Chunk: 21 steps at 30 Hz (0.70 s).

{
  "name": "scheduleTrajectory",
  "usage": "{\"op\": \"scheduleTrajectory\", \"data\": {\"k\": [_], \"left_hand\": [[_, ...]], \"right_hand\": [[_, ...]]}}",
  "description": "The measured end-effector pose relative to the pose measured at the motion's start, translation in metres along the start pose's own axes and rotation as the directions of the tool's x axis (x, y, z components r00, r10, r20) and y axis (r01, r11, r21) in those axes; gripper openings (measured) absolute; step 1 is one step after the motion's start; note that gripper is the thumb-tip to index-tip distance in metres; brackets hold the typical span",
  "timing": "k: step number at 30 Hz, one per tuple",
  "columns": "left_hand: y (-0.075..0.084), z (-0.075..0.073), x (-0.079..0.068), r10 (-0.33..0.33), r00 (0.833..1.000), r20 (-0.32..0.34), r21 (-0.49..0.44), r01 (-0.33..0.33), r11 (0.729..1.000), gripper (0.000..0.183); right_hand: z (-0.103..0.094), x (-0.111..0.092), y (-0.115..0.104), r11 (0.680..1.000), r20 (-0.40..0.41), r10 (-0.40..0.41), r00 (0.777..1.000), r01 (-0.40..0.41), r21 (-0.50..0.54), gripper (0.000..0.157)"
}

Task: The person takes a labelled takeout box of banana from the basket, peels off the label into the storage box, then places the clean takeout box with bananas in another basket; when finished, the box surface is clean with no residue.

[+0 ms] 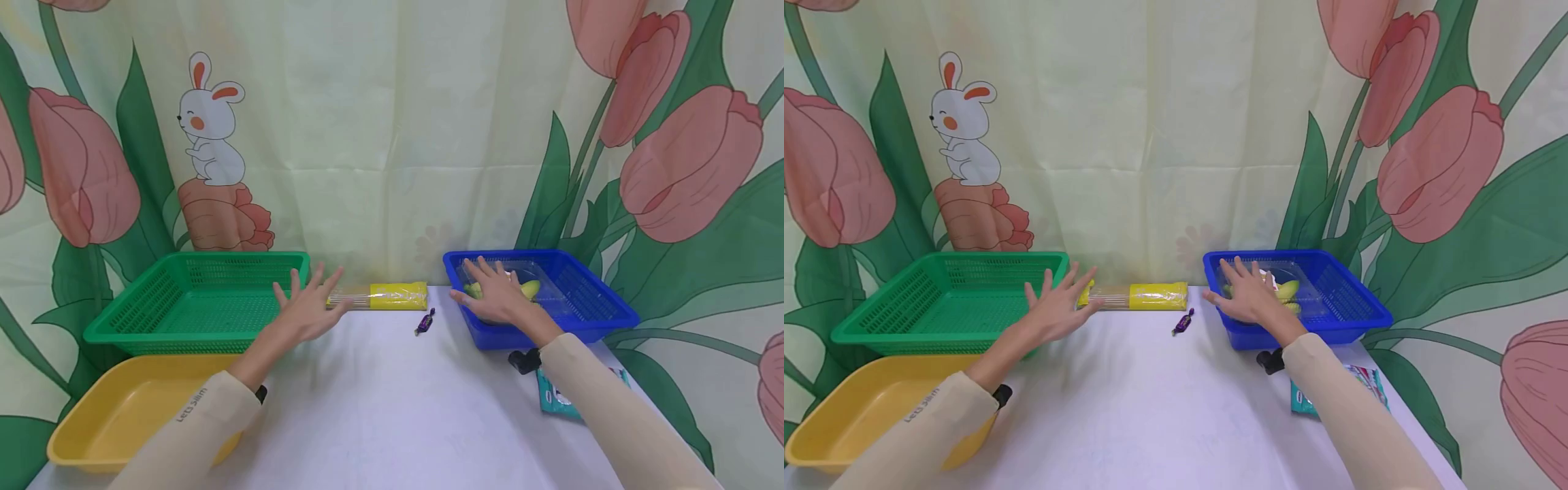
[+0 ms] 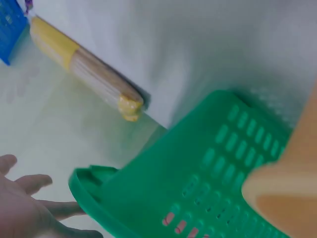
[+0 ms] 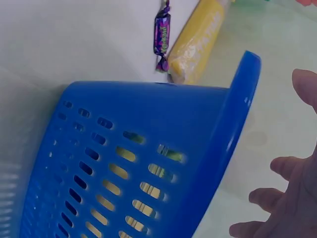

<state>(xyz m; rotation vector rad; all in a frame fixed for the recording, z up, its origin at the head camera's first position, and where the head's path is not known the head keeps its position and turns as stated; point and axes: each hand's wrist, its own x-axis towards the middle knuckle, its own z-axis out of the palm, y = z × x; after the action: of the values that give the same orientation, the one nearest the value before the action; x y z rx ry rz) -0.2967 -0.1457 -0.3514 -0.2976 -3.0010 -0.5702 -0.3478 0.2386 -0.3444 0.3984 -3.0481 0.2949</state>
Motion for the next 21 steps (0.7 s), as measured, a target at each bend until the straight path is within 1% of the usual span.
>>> {"op": "scheduleTrajectory", "data": {"k": [4, 11, 18, 21], "left_hand": [[0.004, 0.005, 0.001, 0.011, 1.0, -0.006, 0.001, -0.011, 1.0, 0.078], [0.013, 0.014, 0.001, 0.017, 1.0, -0.008, -0.013, -0.017, 1.0, 0.077], [0.022, 0.029, 0.001, 0.033, 0.999, -0.022, -0.041, -0.034, 0.999, 0.075], [0.026, 0.035, 0.003, 0.036, 0.999, -0.025, -0.057, -0.038, 0.998, 0.074]], "right_hand": [[-0.004, -0.001, 0.004, 0.999, 0.004, 0.007, 1.0, -0.007, 0.034, 0.095], [-0.011, -0.001, 0.01, 0.999, 0.016, 0.028, 0.999, -0.028, 0.043, 0.097], [-0.017, 0.002, 0.019, 0.996, 0.039, 0.055, 0.998, -0.058, 0.067, 0.097], [-0.021, 0.002, 0.022, 0.996, 0.041, 0.062, 0.997, -0.064, 0.062, 0.095]]}}
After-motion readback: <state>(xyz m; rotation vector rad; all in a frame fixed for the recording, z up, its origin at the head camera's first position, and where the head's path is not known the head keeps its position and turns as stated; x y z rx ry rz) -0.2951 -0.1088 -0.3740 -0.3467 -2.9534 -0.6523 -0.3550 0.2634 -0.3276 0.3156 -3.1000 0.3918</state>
